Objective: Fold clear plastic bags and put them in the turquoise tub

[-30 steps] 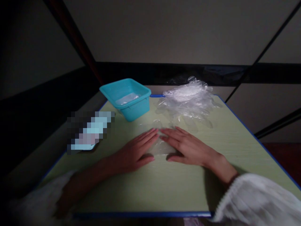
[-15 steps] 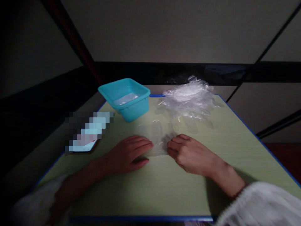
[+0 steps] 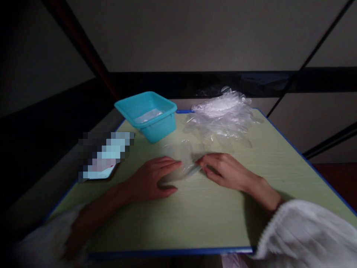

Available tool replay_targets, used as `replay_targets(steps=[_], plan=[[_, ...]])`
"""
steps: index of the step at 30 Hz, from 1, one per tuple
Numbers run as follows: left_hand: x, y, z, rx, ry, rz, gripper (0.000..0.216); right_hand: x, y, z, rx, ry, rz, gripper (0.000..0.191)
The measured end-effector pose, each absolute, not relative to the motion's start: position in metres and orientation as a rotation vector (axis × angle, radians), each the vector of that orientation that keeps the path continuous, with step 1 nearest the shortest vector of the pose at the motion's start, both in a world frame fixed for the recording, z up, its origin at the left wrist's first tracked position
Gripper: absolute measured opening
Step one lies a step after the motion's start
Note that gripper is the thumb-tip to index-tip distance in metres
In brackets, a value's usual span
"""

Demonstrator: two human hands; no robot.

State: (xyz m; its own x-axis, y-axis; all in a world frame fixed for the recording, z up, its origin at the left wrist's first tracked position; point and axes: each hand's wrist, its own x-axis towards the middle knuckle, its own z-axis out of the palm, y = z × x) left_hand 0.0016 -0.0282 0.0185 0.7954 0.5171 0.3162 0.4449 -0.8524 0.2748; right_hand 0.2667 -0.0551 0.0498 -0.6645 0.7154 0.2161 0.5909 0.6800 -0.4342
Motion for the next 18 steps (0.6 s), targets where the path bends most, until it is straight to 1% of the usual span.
replay_targets(steps=[1,3,6,10,13,18], plan=[[0.001,-0.027,0.017,2.771,0.753,0.594,0.054,0.267,-0.054,0.049,-1.057,-2.455,0.521,0.021],[0.001,-0.024,0.015,2.706,0.765,0.645,0.044,0.268,-0.053,0.046,-1.117,-2.323,0.572,0.020],[0.001,-0.020,0.015,2.544,0.885,0.710,0.028,0.268,-0.052,0.042,-1.195,-2.172,0.529,0.018],[0.000,-0.016,0.024,2.261,1.069,0.727,0.021,0.264,-0.055,0.043,-1.225,-2.026,0.544,0.017],[-0.001,-0.016,0.032,2.053,1.092,0.739,0.020,0.260,-0.058,0.049,-1.205,-1.889,0.689,0.018],[0.002,-0.022,0.040,1.445,0.889,0.695,0.023,0.254,-0.061,0.056,-1.180,-1.600,0.953,0.022]])
